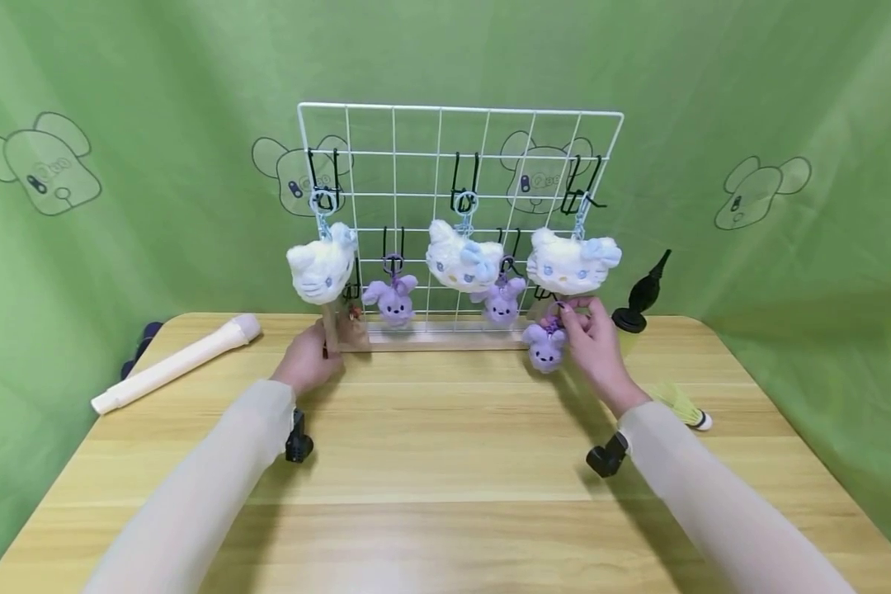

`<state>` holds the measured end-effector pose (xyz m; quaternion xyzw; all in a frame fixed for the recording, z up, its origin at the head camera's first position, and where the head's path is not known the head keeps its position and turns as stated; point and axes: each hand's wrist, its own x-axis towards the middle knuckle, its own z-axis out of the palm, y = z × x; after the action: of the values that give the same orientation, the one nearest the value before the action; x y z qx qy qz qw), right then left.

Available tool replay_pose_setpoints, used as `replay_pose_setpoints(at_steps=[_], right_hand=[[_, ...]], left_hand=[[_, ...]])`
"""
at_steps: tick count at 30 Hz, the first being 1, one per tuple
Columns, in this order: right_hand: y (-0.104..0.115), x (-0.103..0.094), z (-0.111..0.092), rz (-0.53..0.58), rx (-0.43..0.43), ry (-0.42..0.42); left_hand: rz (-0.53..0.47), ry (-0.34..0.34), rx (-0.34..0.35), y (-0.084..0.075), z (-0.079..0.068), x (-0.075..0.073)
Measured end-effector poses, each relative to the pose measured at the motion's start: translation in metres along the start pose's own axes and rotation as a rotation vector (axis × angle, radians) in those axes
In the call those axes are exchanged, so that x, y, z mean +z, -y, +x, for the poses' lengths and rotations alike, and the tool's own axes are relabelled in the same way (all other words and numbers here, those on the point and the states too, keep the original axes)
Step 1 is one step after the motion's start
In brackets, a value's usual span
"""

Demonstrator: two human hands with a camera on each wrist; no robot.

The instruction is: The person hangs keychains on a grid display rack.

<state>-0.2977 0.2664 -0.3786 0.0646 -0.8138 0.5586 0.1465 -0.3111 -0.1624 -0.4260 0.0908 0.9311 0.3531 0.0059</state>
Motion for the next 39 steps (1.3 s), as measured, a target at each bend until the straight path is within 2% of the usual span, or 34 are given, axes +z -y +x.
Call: replay_pose_setpoints(at_steps=[13,23,27,31,34,39], right_hand=[[-0.001,-0.005,-0.002,-0.105,0.020,-0.019],[-0.005,-0.013,-0.007,-0.089,0.007,-0.029],[-0.003,-0.017,-0.008,-0.094,-0.002,0.002],[0.005,-0.021,-0.014,-0.175,-0.025,0.042],[0.014,-0.026,-0.020,-0.252,-0.069,0.055],[0.030,-0.034,-0.035,-0.394,-0.182,0.079]], left_hand=[[-0.004,0.009,0.010,0.002,0.005,0.003],[-0.001,0.021,0.029,-0.002,0.009,0.008],[-0.001,0.030,0.049,-0.002,0.008,0.004],[-0.010,0.055,0.082,0.001,0.003,-0.005],[0.055,0.067,0.114,0.004,-0.006,-0.014],[0.348,0.021,0.203,-0.008,-0.030,-0.034]])
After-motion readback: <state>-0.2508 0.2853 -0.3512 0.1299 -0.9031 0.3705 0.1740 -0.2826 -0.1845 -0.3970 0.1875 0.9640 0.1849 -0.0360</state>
